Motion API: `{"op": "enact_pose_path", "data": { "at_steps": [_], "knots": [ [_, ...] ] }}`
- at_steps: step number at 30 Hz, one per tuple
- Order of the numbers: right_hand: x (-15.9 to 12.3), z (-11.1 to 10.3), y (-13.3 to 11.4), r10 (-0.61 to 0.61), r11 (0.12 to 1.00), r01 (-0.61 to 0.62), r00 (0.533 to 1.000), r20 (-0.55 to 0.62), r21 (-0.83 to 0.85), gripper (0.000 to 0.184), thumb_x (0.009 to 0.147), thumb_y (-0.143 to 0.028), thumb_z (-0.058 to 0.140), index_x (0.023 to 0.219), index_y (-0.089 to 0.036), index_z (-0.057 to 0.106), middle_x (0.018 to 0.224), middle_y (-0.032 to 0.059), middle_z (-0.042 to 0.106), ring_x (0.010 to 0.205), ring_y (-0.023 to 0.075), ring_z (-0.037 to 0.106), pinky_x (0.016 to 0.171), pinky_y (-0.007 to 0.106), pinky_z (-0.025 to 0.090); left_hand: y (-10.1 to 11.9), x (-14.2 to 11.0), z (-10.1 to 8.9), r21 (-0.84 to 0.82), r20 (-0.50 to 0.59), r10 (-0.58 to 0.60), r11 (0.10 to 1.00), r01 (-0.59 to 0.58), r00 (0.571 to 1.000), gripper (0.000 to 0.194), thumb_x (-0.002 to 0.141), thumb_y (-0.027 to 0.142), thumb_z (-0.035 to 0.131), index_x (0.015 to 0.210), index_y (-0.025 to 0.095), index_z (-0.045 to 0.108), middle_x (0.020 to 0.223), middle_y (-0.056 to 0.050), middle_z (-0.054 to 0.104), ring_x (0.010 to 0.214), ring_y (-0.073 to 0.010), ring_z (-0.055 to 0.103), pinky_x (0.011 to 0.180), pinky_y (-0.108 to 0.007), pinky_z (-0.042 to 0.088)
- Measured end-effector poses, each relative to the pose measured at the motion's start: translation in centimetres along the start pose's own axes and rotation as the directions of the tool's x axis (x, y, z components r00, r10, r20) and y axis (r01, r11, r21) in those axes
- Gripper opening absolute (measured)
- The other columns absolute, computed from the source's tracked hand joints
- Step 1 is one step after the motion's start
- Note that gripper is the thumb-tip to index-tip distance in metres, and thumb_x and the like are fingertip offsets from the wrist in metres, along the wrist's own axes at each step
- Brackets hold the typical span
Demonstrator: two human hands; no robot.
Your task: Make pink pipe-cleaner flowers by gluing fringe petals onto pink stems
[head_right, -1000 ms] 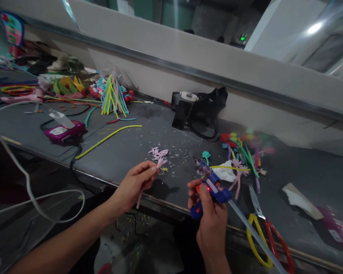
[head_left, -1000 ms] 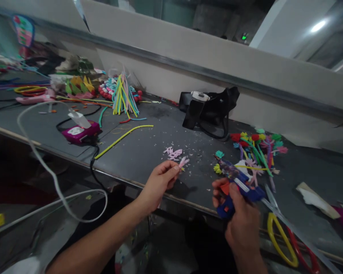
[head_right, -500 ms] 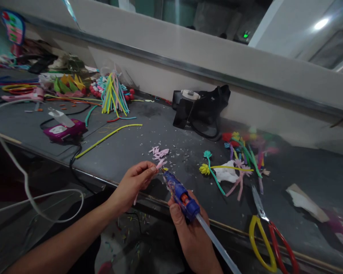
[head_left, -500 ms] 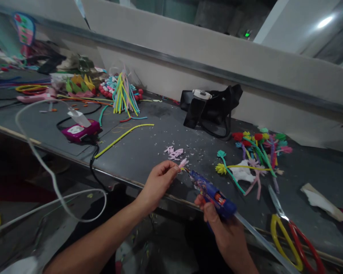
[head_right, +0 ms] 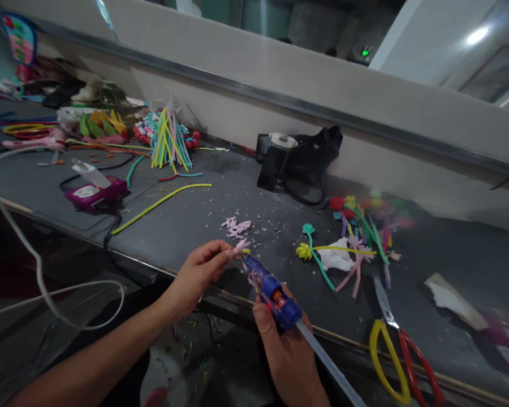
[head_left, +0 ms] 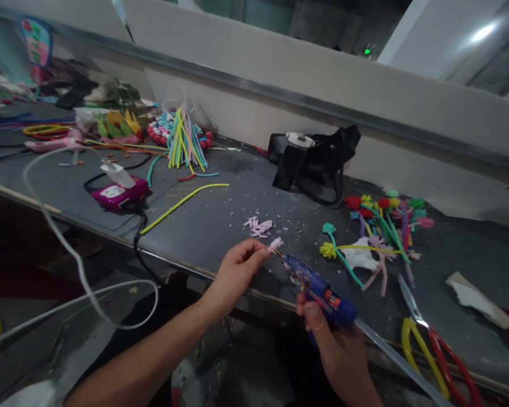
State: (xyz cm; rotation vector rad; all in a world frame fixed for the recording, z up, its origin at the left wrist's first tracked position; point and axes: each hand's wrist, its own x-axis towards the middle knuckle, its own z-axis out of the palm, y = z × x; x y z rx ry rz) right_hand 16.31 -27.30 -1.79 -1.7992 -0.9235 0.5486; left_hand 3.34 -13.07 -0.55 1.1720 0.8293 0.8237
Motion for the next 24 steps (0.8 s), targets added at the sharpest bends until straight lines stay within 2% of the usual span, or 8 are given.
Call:
{"op": "enact_pose_path", "data": {
  "at_steps": [8,14,18,24],
  "knots": [
    [0.1,-0.1,1.2,-0.06,0.994,0.058,0.998,-0.013,-0.096,0.053,0.079,-0.067,0.057,0.093,-0.017,0.07,0.094,0.0119,0.072,0.085,0.0272,0.068,0.08,0.038,0.056,-0.1,-0.1,0.1,0.015,-0.001,0.016,1.0,-0.016,1.0,0.023,0.082,0.038,0.061,0.075,0.016,0.058,0.06,0.005,0.037,0.053,-0.0076,0.026,0.049,-0.022,0.019],
    [0.4,-0.4,2.1,-0.099,0.987,0.097,0.995,-0.003,-0.124,0.053,0.08,-0.066,0.057,0.098,-0.018,0.071,0.093,0.0109,0.073,0.081,0.0262,0.068,0.074,0.037,0.056,-0.1,0.0,0.1,0.013,0.008,0.016,1.0,-0.017,1.0,0.024,0.082,0.039,0.061,0.076,0.016,0.058,0.061,0.005,0.037,0.053,-0.0073,0.027,0.049,-0.022,0.019],
    [0.4,-0.5,2.0,-0.148,0.975,0.145,0.989,-0.003,-0.166,0.05,0.081,-0.064,0.057,0.096,-0.018,0.072,0.093,0.0114,0.073,0.083,0.0267,0.067,0.075,0.037,0.056,-0.1,-0.2,0.1,0.015,0.003,0.018,1.0,-0.018,1.0,0.023,0.081,0.039,0.061,0.075,0.016,0.058,0.06,0.006,0.037,0.052,-0.0072,0.026,0.049,-0.022,0.02],
    [0.5,-0.4,1.1,-0.198,0.964,0.195,0.98,0.001,-0.179,0.049,0.083,-0.064,0.055,0.091,-0.019,0.073,0.078,0.0086,0.071,0.077,0.0252,0.066,0.071,0.035,0.055,-0.2,-0.1,0.2,0.018,0.0,0.016,1.0,-0.016,1.0,0.024,0.081,0.039,0.061,0.075,0.016,0.058,0.06,0.005,0.039,0.053,-0.0074,0.028,0.05,-0.022,0.02]
  ]
}}
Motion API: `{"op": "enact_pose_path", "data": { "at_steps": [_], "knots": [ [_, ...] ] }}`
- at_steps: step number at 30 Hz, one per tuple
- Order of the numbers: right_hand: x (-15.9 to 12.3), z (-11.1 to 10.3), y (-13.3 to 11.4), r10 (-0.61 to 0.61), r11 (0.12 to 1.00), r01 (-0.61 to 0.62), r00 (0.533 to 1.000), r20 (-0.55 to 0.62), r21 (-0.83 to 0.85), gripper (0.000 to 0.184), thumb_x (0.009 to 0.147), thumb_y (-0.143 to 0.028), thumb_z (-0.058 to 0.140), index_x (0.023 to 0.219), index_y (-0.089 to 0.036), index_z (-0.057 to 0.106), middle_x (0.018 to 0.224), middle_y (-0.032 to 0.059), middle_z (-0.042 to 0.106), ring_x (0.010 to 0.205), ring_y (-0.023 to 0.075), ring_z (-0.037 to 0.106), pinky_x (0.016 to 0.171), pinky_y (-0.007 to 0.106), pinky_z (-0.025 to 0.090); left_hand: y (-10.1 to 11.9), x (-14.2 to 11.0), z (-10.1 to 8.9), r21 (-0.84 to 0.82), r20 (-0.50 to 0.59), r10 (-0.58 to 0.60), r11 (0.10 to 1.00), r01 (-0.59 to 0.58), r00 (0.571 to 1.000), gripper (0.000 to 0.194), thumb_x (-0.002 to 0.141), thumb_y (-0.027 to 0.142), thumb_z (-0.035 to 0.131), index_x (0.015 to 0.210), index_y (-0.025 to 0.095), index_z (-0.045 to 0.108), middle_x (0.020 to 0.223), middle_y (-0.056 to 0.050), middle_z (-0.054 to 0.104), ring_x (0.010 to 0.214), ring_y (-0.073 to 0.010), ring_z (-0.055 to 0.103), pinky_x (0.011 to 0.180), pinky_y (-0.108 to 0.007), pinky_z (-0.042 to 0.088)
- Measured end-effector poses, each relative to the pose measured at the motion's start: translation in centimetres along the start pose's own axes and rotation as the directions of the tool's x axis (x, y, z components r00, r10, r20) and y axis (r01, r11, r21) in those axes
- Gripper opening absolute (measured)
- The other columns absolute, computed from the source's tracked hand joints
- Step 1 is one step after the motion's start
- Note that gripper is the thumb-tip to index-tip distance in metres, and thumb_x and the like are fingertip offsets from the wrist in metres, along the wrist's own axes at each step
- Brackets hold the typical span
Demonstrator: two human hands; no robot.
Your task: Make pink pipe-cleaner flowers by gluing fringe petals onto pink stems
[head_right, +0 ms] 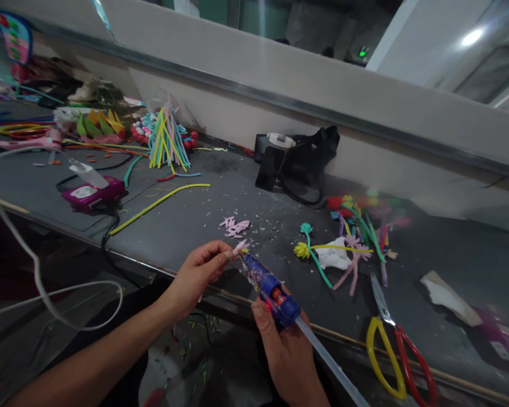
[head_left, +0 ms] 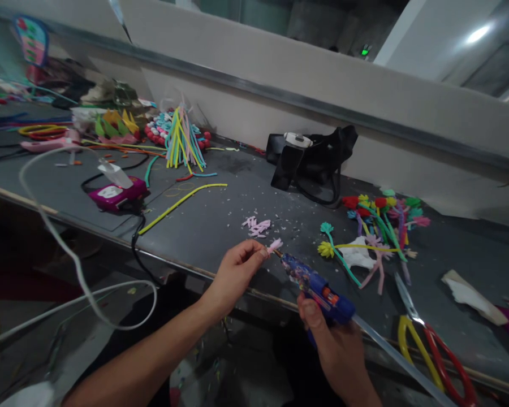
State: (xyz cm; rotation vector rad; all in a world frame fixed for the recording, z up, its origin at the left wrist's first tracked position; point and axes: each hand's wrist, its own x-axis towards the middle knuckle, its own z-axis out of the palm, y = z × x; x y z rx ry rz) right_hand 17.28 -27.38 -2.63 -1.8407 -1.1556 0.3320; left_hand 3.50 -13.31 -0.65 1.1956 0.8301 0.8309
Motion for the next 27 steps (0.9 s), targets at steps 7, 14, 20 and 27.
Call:
{"op": "enact_pose_path", "data": {
  "at_steps": [7,14,20,27],
  "knots": [
    [0.2,0.0,-0.4,-0.011,1.0,0.01,1.0,0.001,0.013,0.05,0.083,-0.065,0.054,0.088,-0.019,0.072,0.073,0.0069,0.07,0.071,0.023,0.065,0.067,0.032,0.054,0.0,0.0,0.0,0.005,-0.004,0.0,1.0,0.0,1.0,0.025,0.081,0.041,0.061,0.076,0.017,0.059,0.058,0.006,0.036,0.052,-0.0076,0.025,0.049,-0.022,0.02],
    [0.1,0.0,0.0,-0.026,0.999,0.025,0.999,-0.025,-0.025,0.049,0.082,-0.065,0.055,0.09,-0.019,0.072,0.081,0.0083,0.072,0.08,0.0249,0.067,0.074,0.035,0.055,0.1,-0.1,0.0,0.004,0.005,-0.004,1.0,0.004,1.0,0.024,0.081,0.04,0.061,0.076,0.016,0.059,0.06,0.006,0.037,0.054,-0.0076,0.026,0.049,-0.022,0.02],
    [0.0,0.1,0.3,-0.002,1.0,0.002,1.0,-0.026,-0.022,0.049,0.083,-0.064,0.056,0.093,-0.019,0.072,0.085,0.0091,0.073,0.081,0.0254,0.068,0.074,0.035,0.056,0.1,-0.1,0.0,0.0,0.001,0.003,1.0,-0.003,1.0,0.025,0.081,0.04,0.062,0.075,0.016,0.059,0.061,0.005,0.039,0.054,-0.0077,0.027,0.049,-0.021,0.021],
    [-0.2,0.4,0.9,0.009,0.999,-0.01,1.0,-0.027,-0.04,0.047,0.084,-0.061,0.055,0.098,-0.019,0.07,0.095,0.0101,0.073,0.091,0.0279,0.067,0.084,0.041,0.054,0.2,-0.1,-0.2,-0.025,-0.001,0.007,1.0,-0.007,1.0,0.026,0.08,0.041,0.064,0.075,0.017,0.059,0.059,0.006,0.038,0.052,-0.0073,0.026,0.048,-0.022,0.019]
  ]
}}
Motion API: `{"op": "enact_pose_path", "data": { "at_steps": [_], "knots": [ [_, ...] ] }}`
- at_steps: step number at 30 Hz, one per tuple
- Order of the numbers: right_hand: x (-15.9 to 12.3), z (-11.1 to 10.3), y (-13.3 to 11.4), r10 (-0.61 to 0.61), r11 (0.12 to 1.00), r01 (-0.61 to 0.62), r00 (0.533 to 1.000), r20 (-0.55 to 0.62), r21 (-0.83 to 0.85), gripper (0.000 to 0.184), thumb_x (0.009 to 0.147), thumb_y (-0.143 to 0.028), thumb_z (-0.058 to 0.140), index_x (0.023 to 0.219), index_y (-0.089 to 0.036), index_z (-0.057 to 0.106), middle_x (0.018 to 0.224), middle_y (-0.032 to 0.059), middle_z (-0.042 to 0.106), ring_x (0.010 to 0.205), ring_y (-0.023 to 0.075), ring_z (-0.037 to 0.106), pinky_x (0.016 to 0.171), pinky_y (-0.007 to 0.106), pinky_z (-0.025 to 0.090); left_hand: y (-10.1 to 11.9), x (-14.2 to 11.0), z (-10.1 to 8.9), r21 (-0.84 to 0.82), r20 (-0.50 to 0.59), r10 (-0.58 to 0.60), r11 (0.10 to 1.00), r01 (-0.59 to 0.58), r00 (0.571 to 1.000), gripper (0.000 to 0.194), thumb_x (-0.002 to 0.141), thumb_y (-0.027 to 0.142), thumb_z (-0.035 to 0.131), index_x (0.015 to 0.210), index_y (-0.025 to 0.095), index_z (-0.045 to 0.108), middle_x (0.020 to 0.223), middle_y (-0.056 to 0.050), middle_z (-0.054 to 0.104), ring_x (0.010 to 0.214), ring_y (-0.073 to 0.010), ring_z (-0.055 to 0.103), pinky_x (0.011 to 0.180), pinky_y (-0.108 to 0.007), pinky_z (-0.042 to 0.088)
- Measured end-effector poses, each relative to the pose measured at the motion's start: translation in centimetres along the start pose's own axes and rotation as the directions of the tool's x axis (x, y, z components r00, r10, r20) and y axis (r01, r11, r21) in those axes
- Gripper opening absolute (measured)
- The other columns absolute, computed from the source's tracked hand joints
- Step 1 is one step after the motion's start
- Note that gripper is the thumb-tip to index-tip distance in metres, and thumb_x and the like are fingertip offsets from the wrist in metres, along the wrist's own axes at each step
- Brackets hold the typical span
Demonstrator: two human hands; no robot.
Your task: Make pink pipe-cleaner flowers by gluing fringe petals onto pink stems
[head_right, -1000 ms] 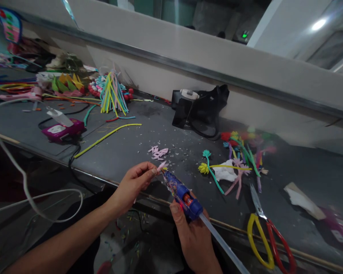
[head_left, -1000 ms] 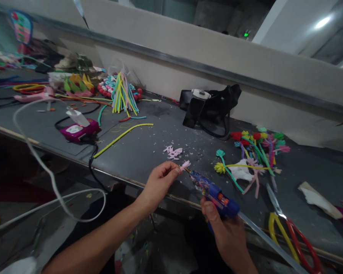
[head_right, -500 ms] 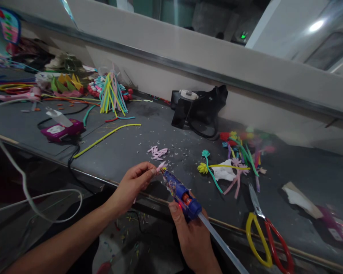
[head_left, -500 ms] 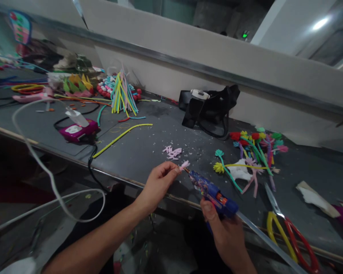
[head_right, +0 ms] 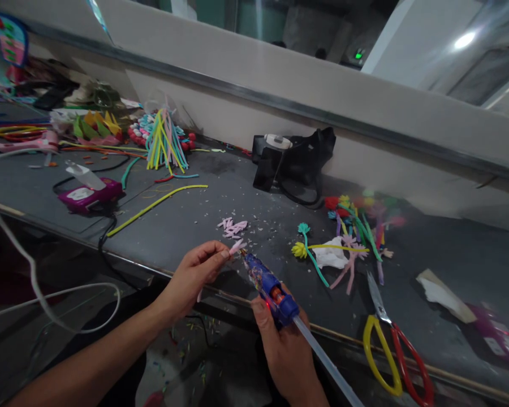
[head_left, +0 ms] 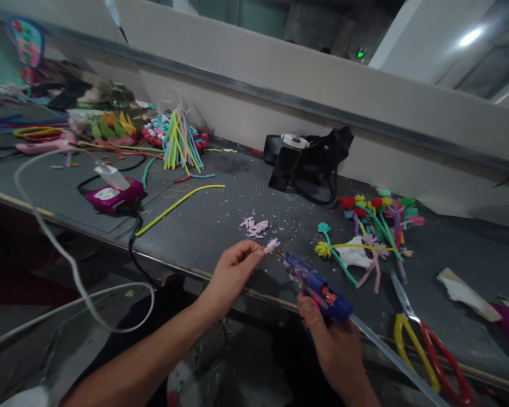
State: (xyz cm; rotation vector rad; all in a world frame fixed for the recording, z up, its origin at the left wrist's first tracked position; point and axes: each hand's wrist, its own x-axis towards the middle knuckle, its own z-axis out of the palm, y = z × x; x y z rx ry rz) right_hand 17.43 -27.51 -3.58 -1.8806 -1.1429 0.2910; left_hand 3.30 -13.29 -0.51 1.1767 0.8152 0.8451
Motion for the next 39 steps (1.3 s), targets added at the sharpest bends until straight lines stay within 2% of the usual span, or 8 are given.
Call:
{"op": "enact_pose_path", "data": {
  "at_steps": [4,8,10,16,21,27,33,39],
  "knots": [
    [0.9,-0.7,-1.1,-0.112,0.994,0.112,0.994,-0.004,-0.01,0.033,0.089,-0.05,0.054,0.094,-0.019,0.065,0.084,0.007,0.07,0.075,0.0214,0.065,0.068,0.032,0.053,-0.1,0.1,-0.3,-0.046,0.013,-0.007,0.999,0.007,1.0,0.026,0.081,0.042,0.063,0.076,0.017,0.058,0.058,0.006,0.037,0.051,-0.007,0.027,0.046,-0.021,0.019],
    [2.9,-1.5,-0.5,-0.339,0.902,0.346,0.938,0.072,-0.259,0.026,0.086,-0.046,0.059,0.092,-0.021,0.056,0.085,0.0064,0.062,0.08,0.0226,0.059,0.072,0.034,0.049,-0.4,0.5,-0.6,-0.137,0.003,-0.027,0.99,0.027,1.0,0.025,0.08,0.041,0.065,0.078,0.018,0.055,0.063,0.006,0.042,0.05,-0.0055,0.029,0.045,-0.02,0.018],
    [3.9,-1.7,0.5,-0.381,0.836,0.403,0.915,0.135,-0.373,0.024,0.086,-0.043,0.059,0.093,-0.021,0.053,0.088,0.0074,0.059,0.084,0.0244,0.057,0.076,0.037,0.047,-0.5,0.6,-0.7,-0.176,-0.009,-0.042,0.984,0.04,0.999,0.025,0.078,0.04,0.067,0.079,0.018,0.055,0.067,0.005,0.044,0.049,-0.0046,0.03,0.044,-0.019,0.018],
    [6.3,-1.9,3.0,-0.237,0.786,0.355,0.929,0.284,-0.506,0.018,0.08,-0.028,0.063,0.092,-0.021,0.052,0.092,0.0075,0.059,0.09,0.0259,0.055,0.079,0.038,0.046,-0.7,0.9,-1.1,-0.174,-0.058,-0.034,0.985,0.023,0.998,0.025,0.077,0.04,0.068,0.08,0.018,0.057,0.058,0.007,0.039,0.049,-0.0061,0.032,0.043,-0.02,0.019],
    [7.9,-1.8,4.2,-0.143,0.834,0.283,0.94,0.31,-0.473,0.031,0.077,-0.034,0.065,0.103,-0.019,0.056,0.102,0.0081,0.061,0.097,0.0256,0.058,0.084,0.038,0.047,-1.0,1.1,-1.5,-0.158,-0.071,-0.032,0.987,0.021,0.997,0.024,0.078,0.04,0.067,0.08,0.018,0.058,0.063,0.005,0.044,0.054,-0.0067,0.036,0.046,-0.02,0.025],
    [8.5,-2.0,4.8,-0.086,0.904,0.208,0.945,0.317,-0.375,0.051,0.076,-0.047,0.067,0.115,-0.017,0.057,0.114,0.0112,0.061,0.105,0.0266,0.059,0.093,0.043,0.046,-1.1,1.2,-1.8,-0.173,-0.004,0.001,0.985,-0.002,1.0,0.022,0.08,0.039,0.065,0.08,0.018,0.059,0.072,0.003,0.052,0.058,-0.0069,0.041,0.05,-0.02,0.029],
    [8.1,-2.3,4.4,-0.12,0.899,0.235,0.944,0.308,-0.37,0.043,0.08,-0.043,0.063,0.115,-0.018,0.059,0.109,0.0101,0.062,0.1,0.0244,0.06,0.091,0.043,0.048,-1.0,1.2,-1.8,-0.194,0.015,0.004,0.981,-0.001,1.0,0.021,0.081,0.036,0.064,0.079,0.017,0.057,0.069,0.002,0.053,0.057,-0.0068,0.042,0.05,-0.02,0.031],
    [8.0,-3.2,3.1,-0.22,0.879,0.311,0.937,0.271,-0.362,0.042,0.083,-0.047,0.06,0.115,-0.02,0.06,0.112,0.0103,0.062,0.105,0.0257,0.059,0.095,0.045,0.045,-0.7,1.2,-1.6,-0.223,-0.007,-0.03,0.974,0.028,1.0,0.022,0.077,0.036,0.067,0.078,0.016,0.058,0.064,0.004,0.049,0.049,-0.0053,0.037,0.044,-0.02,0.022]
  ]
}}
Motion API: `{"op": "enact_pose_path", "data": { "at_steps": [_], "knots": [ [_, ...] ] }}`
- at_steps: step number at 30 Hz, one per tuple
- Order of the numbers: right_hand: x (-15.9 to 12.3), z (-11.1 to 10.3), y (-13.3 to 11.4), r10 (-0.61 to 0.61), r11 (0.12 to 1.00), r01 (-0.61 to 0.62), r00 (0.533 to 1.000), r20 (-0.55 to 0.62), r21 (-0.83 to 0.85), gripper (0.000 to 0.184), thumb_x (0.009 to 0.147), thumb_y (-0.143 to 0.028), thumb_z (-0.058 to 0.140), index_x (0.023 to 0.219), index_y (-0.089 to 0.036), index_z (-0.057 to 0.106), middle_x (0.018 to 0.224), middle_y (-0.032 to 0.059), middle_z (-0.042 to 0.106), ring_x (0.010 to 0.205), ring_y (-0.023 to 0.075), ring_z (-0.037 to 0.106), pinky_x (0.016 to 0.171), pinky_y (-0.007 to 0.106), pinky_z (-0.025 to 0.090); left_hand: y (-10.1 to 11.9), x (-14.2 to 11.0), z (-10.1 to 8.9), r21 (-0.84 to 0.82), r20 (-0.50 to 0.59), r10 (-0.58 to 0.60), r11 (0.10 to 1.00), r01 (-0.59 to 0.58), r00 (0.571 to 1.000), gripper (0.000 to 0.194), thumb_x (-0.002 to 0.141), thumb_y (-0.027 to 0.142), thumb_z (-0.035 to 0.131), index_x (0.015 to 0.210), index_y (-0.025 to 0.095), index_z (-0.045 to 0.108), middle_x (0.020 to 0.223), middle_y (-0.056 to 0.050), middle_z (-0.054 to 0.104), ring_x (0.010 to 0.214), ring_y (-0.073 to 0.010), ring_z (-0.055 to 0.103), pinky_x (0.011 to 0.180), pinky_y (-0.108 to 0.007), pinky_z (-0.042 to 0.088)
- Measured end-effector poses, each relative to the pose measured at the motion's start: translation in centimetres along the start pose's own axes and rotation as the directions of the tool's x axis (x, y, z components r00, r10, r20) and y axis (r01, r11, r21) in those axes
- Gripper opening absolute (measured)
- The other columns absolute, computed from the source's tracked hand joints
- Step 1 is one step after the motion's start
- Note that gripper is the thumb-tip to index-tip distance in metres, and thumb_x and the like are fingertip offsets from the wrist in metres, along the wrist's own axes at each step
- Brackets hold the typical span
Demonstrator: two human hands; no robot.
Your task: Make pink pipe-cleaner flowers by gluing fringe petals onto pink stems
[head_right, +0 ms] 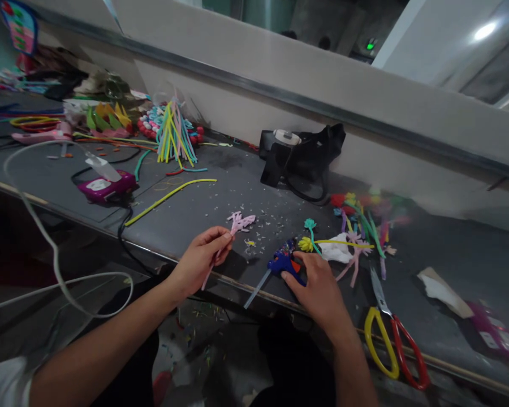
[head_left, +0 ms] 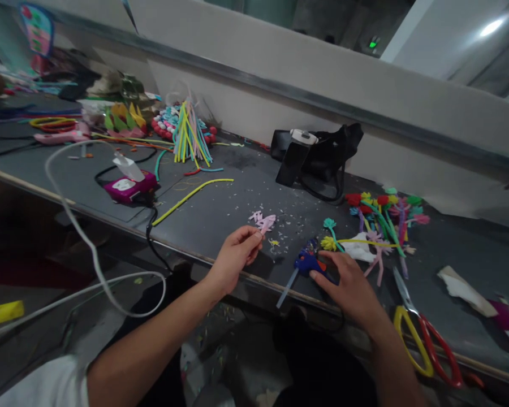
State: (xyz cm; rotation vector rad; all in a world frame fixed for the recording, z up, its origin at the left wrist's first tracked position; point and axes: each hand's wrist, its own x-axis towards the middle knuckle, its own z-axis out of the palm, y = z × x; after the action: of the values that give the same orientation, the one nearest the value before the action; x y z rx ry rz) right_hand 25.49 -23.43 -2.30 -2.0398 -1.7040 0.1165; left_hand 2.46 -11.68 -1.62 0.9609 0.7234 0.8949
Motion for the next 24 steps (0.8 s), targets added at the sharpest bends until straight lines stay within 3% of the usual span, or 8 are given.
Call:
{"op": "enact_pose_path", "data": {
  "at_steps": [7,15,20,24],
  "knots": [
    [3.9,-0.9,-3.3,-0.098,0.994,0.099,0.995,-0.031,0.044,0.024,0.088,-0.035,0.053,0.101,-0.02,0.066,0.101,0.0066,0.066,0.093,0.021,0.061,0.086,0.036,0.047,0.1,-0.2,0.0,-0.021,-0.028,-0.04,0.999,0.04,0.999,0.024,0.075,0.037,0.069,0.076,0.016,0.057,0.064,0.004,0.048,0.047,-0.0036,0.034,0.043,-0.019,0.018],
    [9.6,2.5,-6.2,-0.198,0.977,0.206,0.972,0.124,-0.048,0.023,0.087,-0.02,0.051,0.099,-0.02,0.071,0.095,0.0051,0.069,0.09,0.0177,0.062,0.081,0.027,0.044,0.0,-0.1,-0.6,-0.041,-0.039,0.002,0.999,-0.003,0.999,0.023,0.078,0.036,0.067,0.076,0.016,0.056,0.066,0.004,0.048,0.046,-0.003,0.031,0.042,-0.019,0.015],
    [10.9,4.2,-7.8,-0.188,0.951,0.232,0.959,0.214,-0.203,0.023,0.089,-0.02,0.05,0.095,-0.023,0.072,0.095,0.0058,0.07,0.091,0.0196,0.062,0.074,0.027,0.041,-0.1,-0.1,-0.8,-0.032,-0.054,0.005,0.999,-0.007,0.999,0.023,0.078,0.036,0.066,0.076,0.016,0.056,0.066,0.004,0.047,0.047,-0.0033,0.032,0.042,-0.019,0.016],
    [10.9,4.7,-8.3,-0.197,0.938,0.249,0.955,0.22,-0.24,0.018,0.087,-0.018,0.05,0.085,-0.02,0.069,0.091,0.0077,0.07,0.089,0.0206,0.062,0.07,0.027,0.039,-0.1,-0.1,-0.8,-0.03,-0.05,0.008,0.999,-0.009,0.999,0.023,0.08,0.036,0.065,0.075,0.016,0.055,0.064,0.005,0.044,0.047,-0.0031,0.031,0.042,-0.019,0.016]
  ]
}}
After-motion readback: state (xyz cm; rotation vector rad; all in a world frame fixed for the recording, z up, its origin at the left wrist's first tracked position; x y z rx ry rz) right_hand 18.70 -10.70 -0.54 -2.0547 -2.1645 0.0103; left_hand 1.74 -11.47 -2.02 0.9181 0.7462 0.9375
